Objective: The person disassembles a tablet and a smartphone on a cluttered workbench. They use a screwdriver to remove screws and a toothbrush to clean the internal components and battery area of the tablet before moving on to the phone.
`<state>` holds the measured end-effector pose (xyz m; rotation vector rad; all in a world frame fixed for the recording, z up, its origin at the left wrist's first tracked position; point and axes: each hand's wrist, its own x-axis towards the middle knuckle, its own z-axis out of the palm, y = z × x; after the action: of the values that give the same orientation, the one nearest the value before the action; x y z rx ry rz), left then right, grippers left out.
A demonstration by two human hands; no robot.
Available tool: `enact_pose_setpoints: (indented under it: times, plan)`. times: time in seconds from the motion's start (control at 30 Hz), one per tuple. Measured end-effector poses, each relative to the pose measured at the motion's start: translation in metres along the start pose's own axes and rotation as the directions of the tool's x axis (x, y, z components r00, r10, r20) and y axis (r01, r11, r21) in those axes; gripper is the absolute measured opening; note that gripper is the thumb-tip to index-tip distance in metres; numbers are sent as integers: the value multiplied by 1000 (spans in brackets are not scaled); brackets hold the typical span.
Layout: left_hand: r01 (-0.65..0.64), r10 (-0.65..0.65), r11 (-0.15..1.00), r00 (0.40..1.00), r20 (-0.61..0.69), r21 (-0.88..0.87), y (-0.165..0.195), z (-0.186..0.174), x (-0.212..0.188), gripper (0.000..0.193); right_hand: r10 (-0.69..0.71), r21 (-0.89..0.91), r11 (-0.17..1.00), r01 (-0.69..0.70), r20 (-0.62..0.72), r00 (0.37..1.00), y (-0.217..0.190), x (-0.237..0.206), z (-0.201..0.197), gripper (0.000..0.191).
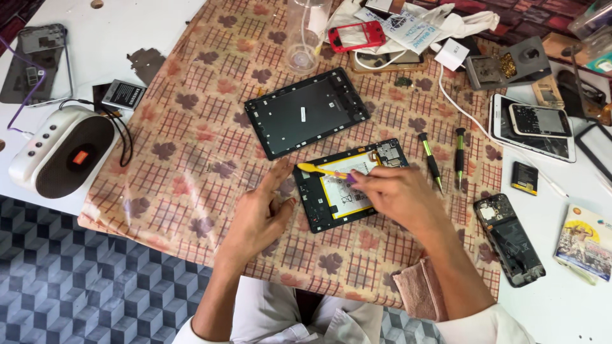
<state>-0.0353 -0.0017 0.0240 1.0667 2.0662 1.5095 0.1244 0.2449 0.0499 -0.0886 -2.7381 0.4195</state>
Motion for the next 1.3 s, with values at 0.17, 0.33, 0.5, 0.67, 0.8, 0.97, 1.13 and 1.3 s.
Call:
enact_pose_setpoints:
  times: [0.17, 0.33, 0.5, 0.67, 0.8, 0.97, 1.13, 1.3]
  plan:
    - [-40, 39, 999, 999, -19, -5, -2, -1, -3, 71, 310, -21, 951, -310, 44, 950, 31, -14, -26, 16]
    - [-39, 38, 999, 999, -21, -11, -3, 0, -2, 71, 165, 41, 986, -163, -67, 984, 32, -13, -29, 17]
    - [-5, 5, 1000, 1000, -8, 24, -3, 2, -1, 72, -61, 2, 998, 61, 4, 998, -2, -1, 17, 19]
    - [-54, 55, 998, 998, -37, 31, -6, 4, -3, 72, 143, 137, 974, -179, 233, 962, 9, -4, -13, 11]
    - [-60, 61, 998, 998, -35, 3, -6, 3, -2, 71, 106, 378, 875, -301, 459, 882, 15, -6, -30, 25]
    - [-25, 25, 1000, 999, -20, 7, -5, 2, -2, 71, 270, 170, 930, -327, 293, 917, 7, -5, -11, 20]
    - [-77, 78, 997, 996, -33, 10, -6, 1, -3, 73, 175, 284, 888, -363, 521, 836, 2, -2, -12, 25]
    - [-74, 75, 996, 997, -22, 49, -7, 3, -3, 81, 213, 217, 944, -249, 177, 961, -13, 5, -4, 24]
